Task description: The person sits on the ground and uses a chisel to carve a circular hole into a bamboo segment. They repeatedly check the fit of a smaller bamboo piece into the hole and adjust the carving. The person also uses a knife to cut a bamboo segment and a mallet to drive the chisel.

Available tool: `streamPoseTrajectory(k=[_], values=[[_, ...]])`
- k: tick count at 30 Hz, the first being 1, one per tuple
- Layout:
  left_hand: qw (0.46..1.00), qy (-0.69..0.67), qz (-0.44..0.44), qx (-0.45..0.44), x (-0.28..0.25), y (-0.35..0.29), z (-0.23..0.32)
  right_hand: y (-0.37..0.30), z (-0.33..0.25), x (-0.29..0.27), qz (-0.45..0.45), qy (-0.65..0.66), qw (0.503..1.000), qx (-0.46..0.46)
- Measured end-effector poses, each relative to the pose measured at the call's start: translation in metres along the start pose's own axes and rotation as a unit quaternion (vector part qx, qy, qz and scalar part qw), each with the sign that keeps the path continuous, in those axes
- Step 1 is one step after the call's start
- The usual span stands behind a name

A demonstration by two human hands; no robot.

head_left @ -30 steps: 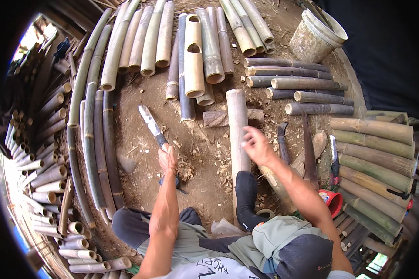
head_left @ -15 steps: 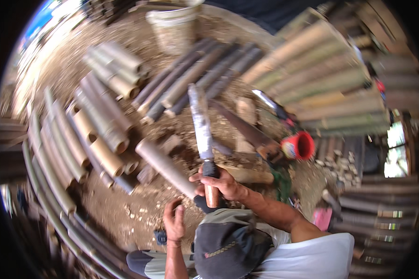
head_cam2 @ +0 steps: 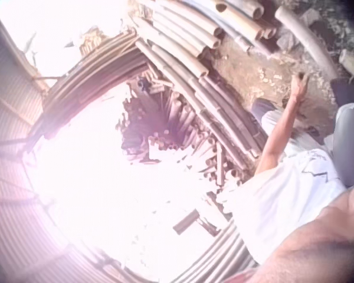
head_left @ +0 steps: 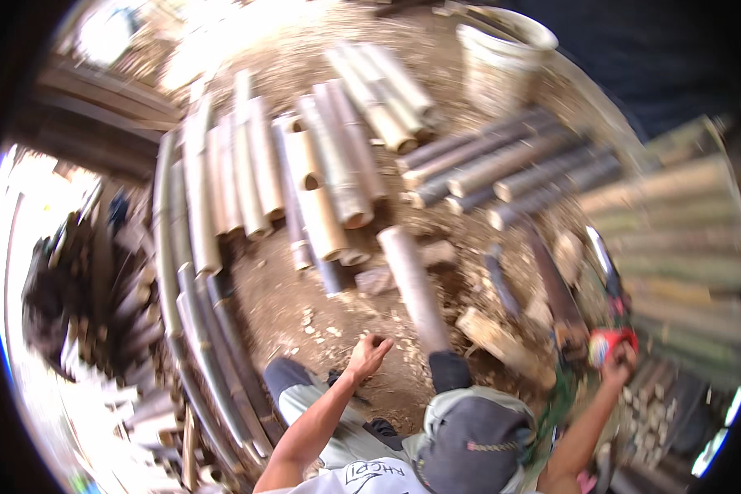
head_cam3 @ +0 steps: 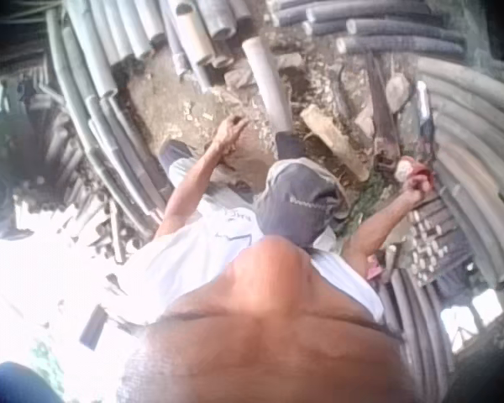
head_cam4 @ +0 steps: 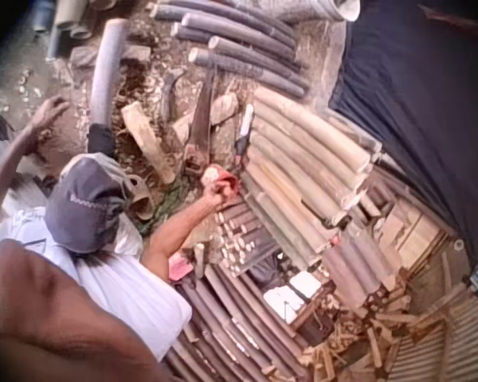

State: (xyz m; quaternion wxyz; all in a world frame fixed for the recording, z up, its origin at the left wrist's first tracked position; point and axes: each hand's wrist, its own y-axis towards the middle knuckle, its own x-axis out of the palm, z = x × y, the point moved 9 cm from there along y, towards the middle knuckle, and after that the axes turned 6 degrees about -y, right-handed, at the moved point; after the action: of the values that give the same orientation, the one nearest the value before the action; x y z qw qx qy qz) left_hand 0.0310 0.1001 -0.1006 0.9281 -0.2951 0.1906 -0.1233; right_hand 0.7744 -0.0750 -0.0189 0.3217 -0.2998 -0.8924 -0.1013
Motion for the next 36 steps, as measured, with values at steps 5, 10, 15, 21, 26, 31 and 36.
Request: streamPoseTrajectory(k=[5, 10, 15, 21, 26, 31, 36], values=[[0.865, -0.454, 0.202, -0.073, -0.115, 0.016, -0.044, -0.032, 0.079, 0.037, 0.199, 0.084, 0.975, 0.046], [0.88, -0.305, 0.345, -0.117, -0.165, 0.063, -0.064, -0.122, 0.135, 0.209, 0.198, -0.223, 0.942, 0.152], [0.913, -0.038, 0.341, -0.221, -0.129, 0.079, -0.071, -0.177, 0.191, 0.207, 0.274, -0.548, 0.769, 0.182], [0.894, -0.092, 0.429, -0.094, -0.166, 0.081, -0.1, -0.102, 0.296, 0.287, -0.176, -0.721, 0.669, 0.026], [0.857, 0.035, 0.489, -0.159, -0.209, 0.057, 0.003, -0.047, 0.359, 0.302, -0.225, -0.811, 0.537, 0.051], [0.845, 0.239, 0.443, 0.182, -0.186, 0.079, 0.178, -0.042, 0.379, 0.309, -0.244, -0.826, 0.506, 0.038], [0.778, 0.541, 0.226, 0.227, -0.112, 0.207, 0.214, -0.055, 0.399, 0.312, -0.263, -0.844, 0.46, 0.079]])
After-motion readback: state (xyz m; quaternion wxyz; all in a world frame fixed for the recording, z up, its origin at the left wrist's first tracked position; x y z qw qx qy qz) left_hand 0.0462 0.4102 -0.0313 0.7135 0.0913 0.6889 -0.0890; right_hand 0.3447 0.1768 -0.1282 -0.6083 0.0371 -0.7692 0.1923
